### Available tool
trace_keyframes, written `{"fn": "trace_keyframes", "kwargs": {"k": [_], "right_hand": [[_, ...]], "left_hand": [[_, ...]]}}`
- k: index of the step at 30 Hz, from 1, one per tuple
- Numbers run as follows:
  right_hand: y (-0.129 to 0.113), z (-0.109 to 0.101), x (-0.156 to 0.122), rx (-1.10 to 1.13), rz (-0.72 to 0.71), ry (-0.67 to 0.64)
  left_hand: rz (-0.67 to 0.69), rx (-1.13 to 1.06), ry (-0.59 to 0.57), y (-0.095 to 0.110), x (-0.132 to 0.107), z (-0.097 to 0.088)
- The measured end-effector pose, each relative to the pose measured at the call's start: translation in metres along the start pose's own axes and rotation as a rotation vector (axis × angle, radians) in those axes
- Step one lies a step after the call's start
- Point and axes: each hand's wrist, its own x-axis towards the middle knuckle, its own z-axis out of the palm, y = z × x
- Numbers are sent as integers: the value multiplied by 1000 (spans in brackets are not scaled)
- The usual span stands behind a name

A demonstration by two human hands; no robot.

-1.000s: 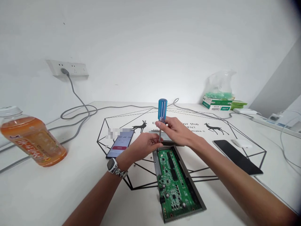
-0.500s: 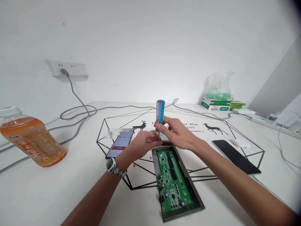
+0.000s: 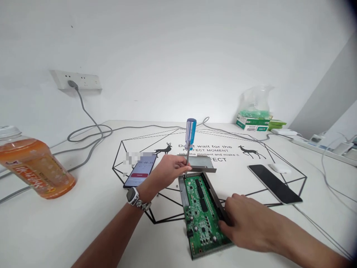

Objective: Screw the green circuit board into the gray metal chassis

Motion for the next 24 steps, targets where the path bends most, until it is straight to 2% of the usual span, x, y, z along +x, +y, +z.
{"fn": "trace_keyframes", "kwargs": {"k": [10, 14, 18, 24], "right_hand": [[9, 16, -9, 243, -27, -52], [13, 22, -10, 178, -4, -36], [13, 25, -11, 60, -12, 48], [6, 26, -11, -13, 6, 78]], "left_hand": [[-13, -185, 48, 5, -1, -4], [-11, -214, 78, 4, 0, -5], [3, -221, 64, 2, 0, -2], [14, -197, 55, 1, -1, -1]]}}
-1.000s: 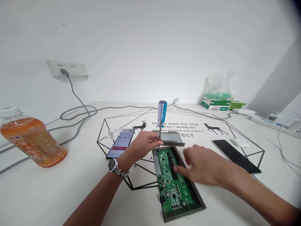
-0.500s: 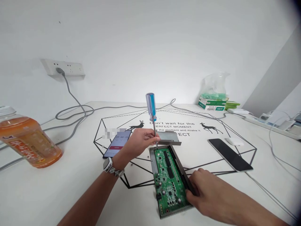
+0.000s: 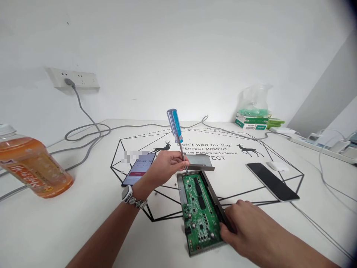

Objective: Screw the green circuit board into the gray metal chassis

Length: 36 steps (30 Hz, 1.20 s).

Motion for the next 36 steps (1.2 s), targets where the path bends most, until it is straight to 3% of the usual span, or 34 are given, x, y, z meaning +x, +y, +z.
{"fn": "trace_keyframes", "kwargs": {"k": [14, 24, 31, 36], "right_hand": [[3, -10, -4, -75, -73, -2], [-2, -9, 1, 150, 22, -116], [1, 0, -1, 112, 70, -34], [4, -1, -5, 69, 9, 0]], "left_hand": [[20, 14, -10, 1, 0, 1], [49, 15, 0, 0, -1, 2], [44, 17, -2, -1, -1, 3], [34, 26, -18, -1, -1, 5]]}}
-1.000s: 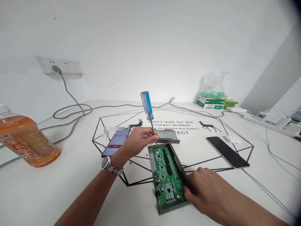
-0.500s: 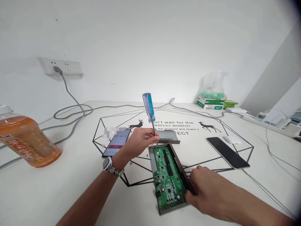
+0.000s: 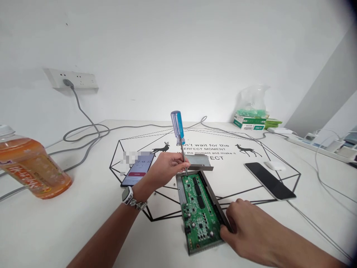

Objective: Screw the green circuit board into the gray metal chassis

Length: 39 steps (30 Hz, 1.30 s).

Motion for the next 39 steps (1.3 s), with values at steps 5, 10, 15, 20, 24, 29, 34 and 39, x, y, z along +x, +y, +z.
{"fn": "trace_keyframes", "kwargs": {"k": [5, 10, 15, 20, 24, 29, 34, 39], "right_hand": [[-5, 2, 0, -5, 5, -28], [-7, 0, 2, -131, 16, 47], [-8, -29, 21, 105, -20, 106], [-26, -54, 68, 497, -228, 240], [-41, -51, 93, 474, -367, 300], [-45, -32, 96, 530, -386, 385], [-44, -18, 96, 598, -378, 366], [-47, -10, 96, 631, -365, 348]], "left_hand": [[-9, 8, -1, 0, 0, 0], [-11, 38, 6, 1, 0, -1], [-21, 42, -74, 6, -1, -4], [-11, 133, -148, 12, -2, -6], [-33, 138, -166, 17, -3, -8], [-76, 117, -194, 15, -6, -10], [-57, 157, -214, 9, -5, -9], [-60, 148, -238, 5, -5, -8]]}}
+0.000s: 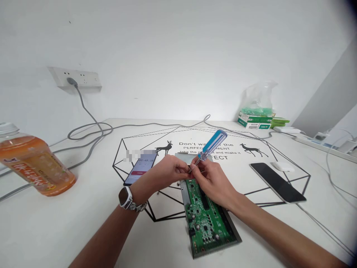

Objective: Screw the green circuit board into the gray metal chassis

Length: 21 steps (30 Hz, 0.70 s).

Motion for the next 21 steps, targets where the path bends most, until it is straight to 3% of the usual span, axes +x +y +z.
{"fn": "trace_keyframes", "kwargs": {"k": [5, 8, 12, 16, 21], "right_hand": [[4, -1, -4, 101, 45, 21], [10, -10, -8, 229, 93, 92], [24, -27, -12, 454, 134, 206], [38, -38, -17, 582, 174, 302], [44, -40, -21, 644, 208, 310]], "left_hand": [[-49, -49, -4, 0, 0, 0], [-72, -79, -9, 2, 0, -4], [-43, 33, -3, 0, 1, -4], [-80, 96, -5, -7, 4, 3], [-41, 106, 16, -12, 8, 13]]}}
